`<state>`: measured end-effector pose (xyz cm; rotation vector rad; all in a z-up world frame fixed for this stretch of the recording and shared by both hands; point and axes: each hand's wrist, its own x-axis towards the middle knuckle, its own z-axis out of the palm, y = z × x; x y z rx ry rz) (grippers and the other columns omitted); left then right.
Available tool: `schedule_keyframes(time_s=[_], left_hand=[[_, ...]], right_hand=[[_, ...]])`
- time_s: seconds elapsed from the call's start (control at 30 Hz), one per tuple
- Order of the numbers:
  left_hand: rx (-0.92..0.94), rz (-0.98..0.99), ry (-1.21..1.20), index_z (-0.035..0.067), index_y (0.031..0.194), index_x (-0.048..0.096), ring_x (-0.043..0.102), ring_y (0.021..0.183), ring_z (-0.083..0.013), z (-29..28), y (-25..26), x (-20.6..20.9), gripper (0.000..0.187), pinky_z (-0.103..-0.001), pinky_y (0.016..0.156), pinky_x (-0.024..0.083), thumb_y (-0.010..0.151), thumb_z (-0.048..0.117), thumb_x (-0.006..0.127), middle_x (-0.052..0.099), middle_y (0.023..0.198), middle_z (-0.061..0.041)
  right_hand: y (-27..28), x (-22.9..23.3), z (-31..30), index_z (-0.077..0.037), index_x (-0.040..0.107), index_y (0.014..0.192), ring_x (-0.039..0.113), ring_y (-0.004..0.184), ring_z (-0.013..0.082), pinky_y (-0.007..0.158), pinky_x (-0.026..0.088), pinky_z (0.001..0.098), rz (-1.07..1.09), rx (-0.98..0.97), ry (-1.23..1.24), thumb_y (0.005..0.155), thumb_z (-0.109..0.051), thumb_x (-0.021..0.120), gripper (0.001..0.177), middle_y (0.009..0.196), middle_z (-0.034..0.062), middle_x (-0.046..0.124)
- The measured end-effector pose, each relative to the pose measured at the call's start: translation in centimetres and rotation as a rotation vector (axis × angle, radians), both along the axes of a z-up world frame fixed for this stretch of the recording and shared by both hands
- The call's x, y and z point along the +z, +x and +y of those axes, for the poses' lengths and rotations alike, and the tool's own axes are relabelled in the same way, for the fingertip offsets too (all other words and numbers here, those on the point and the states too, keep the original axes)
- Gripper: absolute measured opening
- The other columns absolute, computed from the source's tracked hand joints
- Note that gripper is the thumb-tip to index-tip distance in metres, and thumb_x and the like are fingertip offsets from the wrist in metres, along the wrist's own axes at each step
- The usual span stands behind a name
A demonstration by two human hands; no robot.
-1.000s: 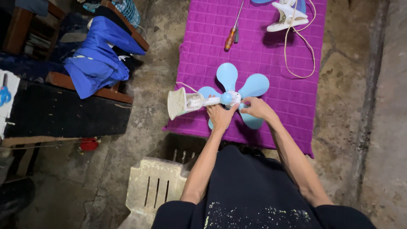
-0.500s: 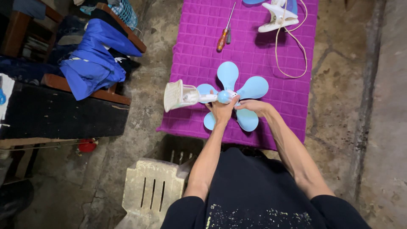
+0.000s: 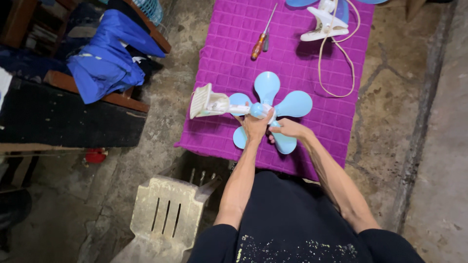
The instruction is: The person disassembles a small electric fan on a purple mat. They remove the fan blades one by one, then detach the front grille and motor housing, and finally use a screwdriver to loosen a screw on the fan's neck.
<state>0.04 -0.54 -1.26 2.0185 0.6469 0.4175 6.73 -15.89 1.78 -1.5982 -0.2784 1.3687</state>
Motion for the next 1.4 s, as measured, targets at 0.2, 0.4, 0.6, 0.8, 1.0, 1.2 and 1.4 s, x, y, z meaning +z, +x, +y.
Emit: schedule_keyframes(time_s=[0.2,0.4,0.6,0.8,1.0,1.2,1.4], left_hand=[[-0.007,-0.020,0.044,0.003,0.111,0.077,0.039,0.151,-0.0417,-0.3,0.2,1.0,0.071,-0.055,0.128,0.015,0.082,0.068,0.076,0.063,0.134,-0.032],[-0.079,0.167,0.130,0.001,0.112,0.074,0.033,0.150,-0.0438,-0.3,0.6,1.7,0.075,-0.072,0.116,-0.015,0.078,0.068,0.068,0.064,0.129,-0.030],[-0.039,0.073,0.212,-0.003,0.127,0.067,0.041,0.142,-0.0440,0.0,0.7,0.6,0.090,-0.068,0.119,-0.013,0.077,0.072,0.069,0.059,0.138,-0.031],[-0.065,0.174,0.132,-0.003,0.129,0.064,0.042,0.145,-0.0432,0.3,0.8,0.6,0.091,-0.069,0.122,-0.012,0.077,0.071,0.069,0.067,0.128,-0.029],[-0.027,0.139,0.134,-0.003,0.123,0.069,0.041,0.142,-0.0458,-0.2,1.2,2.8,0.084,-0.073,0.116,-0.013,0.077,0.068,0.067,0.067,0.124,-0.030],[-0.086,0.420,0.011,0.000,0.111,0.075,0.066,0.126,-0.0355,-0.5,1.0,3.3,0.078,-0.067,0.132,-0.012,0.078,0.070,0.060,0.078,0.088,-0.023],[-0.032,0.067,0.091,0.002,0.100,0.076,0.070,0.103,-0.0418,0.2,1.4,2.7,0.067,-0.072,0.120,-0.011,0.077,0.065,0.071,0.076,0.077,-0.017]], right_hand=[[0.1,-0.3,-0.6,0.006,0.070,0.110,0.073,0.084,0.0184,0.080,0.059,0.0350,-0.171,0.110,0.045,0.101,-0.014,0.057,0.025,0.092,0.0117,0.075],[-0.7,-1.5,-0.8,0.006,0.065,0.106,0.076,0.082,0.0250,0.078,0.062,0.0398,0.220,-0.118,0.086,0.099,-0.011,0.056,0.021,0.089,0.0138,0.074],[-0.2,0.0,-0.9,0.003,0.070,0.099,0.074,0.081,0.0190,0.079,0.058,0.0349,-0.305,0.157,0.017,0.099,-0.015,0.056,0.023,0.085,0.0095,0.076],[-1.6,1.7,-0.5,0.004,0.070,0.094,0.073,0.078,0.0174,0.077,0.058,0.0355,-0.312,0.052,-0.005,0.100,-0.020,0.058,0.027,0.082,0.0080,0.075],[-2.9,0.4,-0.4,0.004,0.068,0.101,0.075,0.077,0.0200,0.072,0.060,0.0357,-0.130,-0.196,0.123,0.101,-0.016,0.056,0.024,0.086,0.0098,0.074],[-5.0,-1.2,0.2,0.004,0.066,0.105,0.075,0.078,0.0234,0.072,0.060,0.0377,0.087,-0.469,0.135,0.101,-0.014,0.056,0.022,0.088,0.0111,0.073],[-0.5,0.5,-0.9,0.005,0.068,0.103,0.074,0.083,0.0221,0.077,0.061,0.0369,0.057,0.004,0.197,0.100,-0.014,0.061,0.021,0.090,0.0096,0.073]])
